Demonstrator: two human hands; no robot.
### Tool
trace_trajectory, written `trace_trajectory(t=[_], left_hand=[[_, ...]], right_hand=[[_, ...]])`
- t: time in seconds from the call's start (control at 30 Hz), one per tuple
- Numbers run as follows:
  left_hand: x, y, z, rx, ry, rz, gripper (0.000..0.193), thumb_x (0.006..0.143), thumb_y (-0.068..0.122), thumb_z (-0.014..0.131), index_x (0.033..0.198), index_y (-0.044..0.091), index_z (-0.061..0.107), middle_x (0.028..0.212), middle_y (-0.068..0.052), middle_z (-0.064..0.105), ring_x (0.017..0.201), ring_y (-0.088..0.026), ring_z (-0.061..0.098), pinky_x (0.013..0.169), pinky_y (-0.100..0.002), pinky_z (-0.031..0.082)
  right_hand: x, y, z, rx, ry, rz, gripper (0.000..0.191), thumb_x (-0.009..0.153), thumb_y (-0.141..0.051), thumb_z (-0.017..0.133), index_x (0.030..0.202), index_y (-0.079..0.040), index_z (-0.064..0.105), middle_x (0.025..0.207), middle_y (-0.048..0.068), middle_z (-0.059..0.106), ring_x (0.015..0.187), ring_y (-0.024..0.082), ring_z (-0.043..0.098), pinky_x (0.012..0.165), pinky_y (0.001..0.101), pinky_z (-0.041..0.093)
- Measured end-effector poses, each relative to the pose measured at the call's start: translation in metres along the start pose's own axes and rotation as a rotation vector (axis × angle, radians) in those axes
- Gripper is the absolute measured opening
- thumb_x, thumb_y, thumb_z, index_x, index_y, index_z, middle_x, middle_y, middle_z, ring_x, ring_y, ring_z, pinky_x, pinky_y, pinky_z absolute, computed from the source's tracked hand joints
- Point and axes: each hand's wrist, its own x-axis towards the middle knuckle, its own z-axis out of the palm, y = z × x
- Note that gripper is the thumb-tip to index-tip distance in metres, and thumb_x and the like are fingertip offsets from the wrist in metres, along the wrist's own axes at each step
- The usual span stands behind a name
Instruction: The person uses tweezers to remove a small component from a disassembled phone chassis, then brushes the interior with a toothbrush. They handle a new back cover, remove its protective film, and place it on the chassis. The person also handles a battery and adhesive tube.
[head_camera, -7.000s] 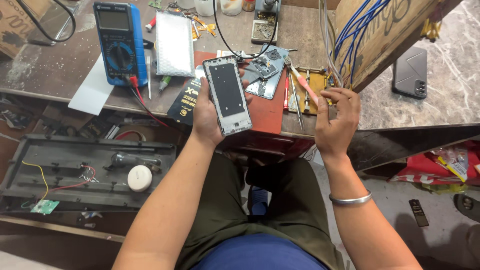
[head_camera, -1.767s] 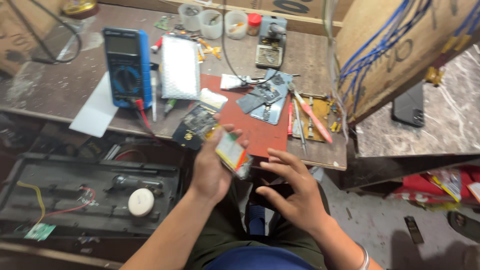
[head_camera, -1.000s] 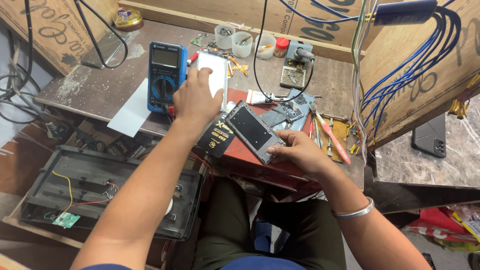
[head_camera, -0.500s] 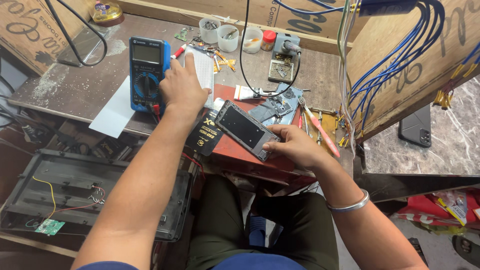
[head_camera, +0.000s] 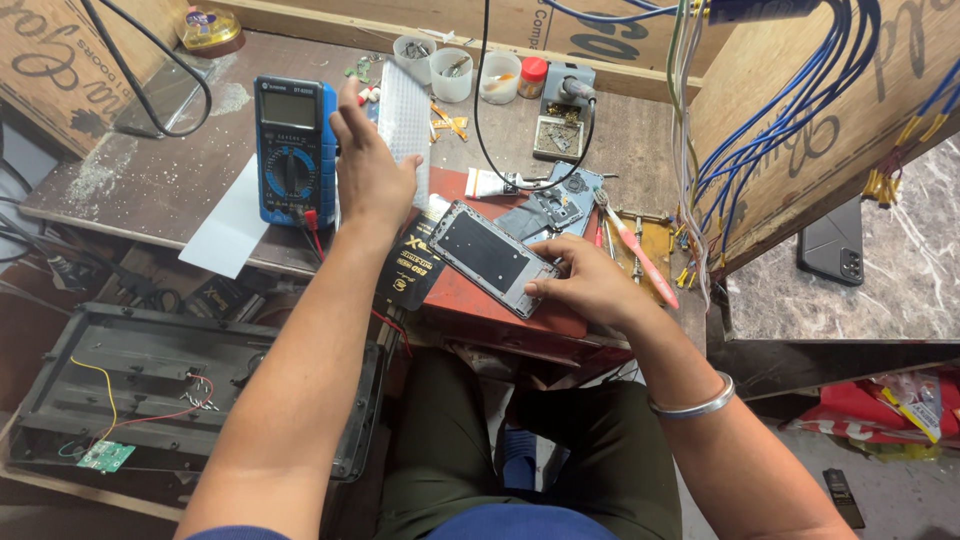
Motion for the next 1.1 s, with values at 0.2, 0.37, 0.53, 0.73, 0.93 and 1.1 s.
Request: trace_trajectory(t=[0.2,0.37,0.53,0.73,0.93,1.1], left_hand=[[-0.039,-0.007,0.003,-0.599,0.007,-0.108,0.108,0.087,0.013,0.089,0.158,0.013,0.008,0.119,-0.012,0.052,0.102,-0.021,0.069,0.084,-0.032,0.066],[-0.076,-0.013,0.005,-0.959,-0.076,-0.195,0.103,0.087,0.02,0.089,0.158,0.008,0.015,0.123,-0.01,0.05,0.109,-0.02,0.066,0.092,-0.031,0.064],[-0.099,-0.012,0.004,-1.097,-0.172,-0.272,0.093,0.084,0.018,0.087,0.153,0.005,0.027,0.12,-0.007,0.049,0.108,-0.019,0.068,0.092,-0.031,0.064],[-0.108,-0.014,-0.004,-1.112,-0.244,-0.208,0.09,0.083,0.014,0.088,0.151,0.006,0.029,0.118,-0.006,0.047,0.108,-0.017,0.068,0.095,-0.03,0.064],[-0.115,-0.016,-0.014,-1.098,-0.37,-0.189,0.079,0.082,0.008,0.087,0.145,0.003,0.038,0.136,-0.007,0.046,0.12,-0.021,0.063,0.103,-0.035,0.058],[-0.115,-0.039,-0.003,-0.9,-0.519,-0.121,0.087,0.078,-0.001,0.082,0.147,0.002,0.027,0.128,-0.015,0.053,0.13,-0.027,0.063,0.112,-0.039,0.058]], right_hand=[[-0.002,-0.011,0.0,-0.266,0.06,0.097,0.058,0.073,-0.029,0.088,0.126,-0.012,0.073,0.101,0.01,0.068,0.091,0.022,0.066,0.08,0.0334,0.054],[-0.008,-0.027,0.0,-0.332,0.117,0.063,0.054,0.072,-0.031,0.089,0.122,-0.014,0.075,0.102,0.008,0.073,0.092,0.019,0.07,0.081,0.0335,0.056],[-0.011,-0.036,0.001,-0.324,0.143,0.1,0.054,0.071,-0.03,0.088,0.121,-0.014,0.074,0.106,0.006,0.074,0.085,0.02,0.071,0.077,0.0337,0.057],[-0.016,-0.039,-0.004,-0.265,0.218,-0.012,0.05,0.074,-0.028,0.085,0.118,-0.008,0.072,0.106,0.009,0.072,0.086,0.018,0.073,0.075,0.0318,0.058],[-0.018,-0.042,-0.013,0.03,0.443,-0.093,0.02,0.095,-0.022,0.073,0.101,-0.005,0.08,0.089,0.006,0.078,0.082,0.014,0.069,0.072,0.0293,0.054],[0.006,-0.041,-0.005,0.509,0.385,-0.101,0.061,0.1,-0.046,0.061,0.148,-0.01,0.053,0.126,0.013,0.069,0.098,0.02,0.07,0.07,0.0324,0.064]])
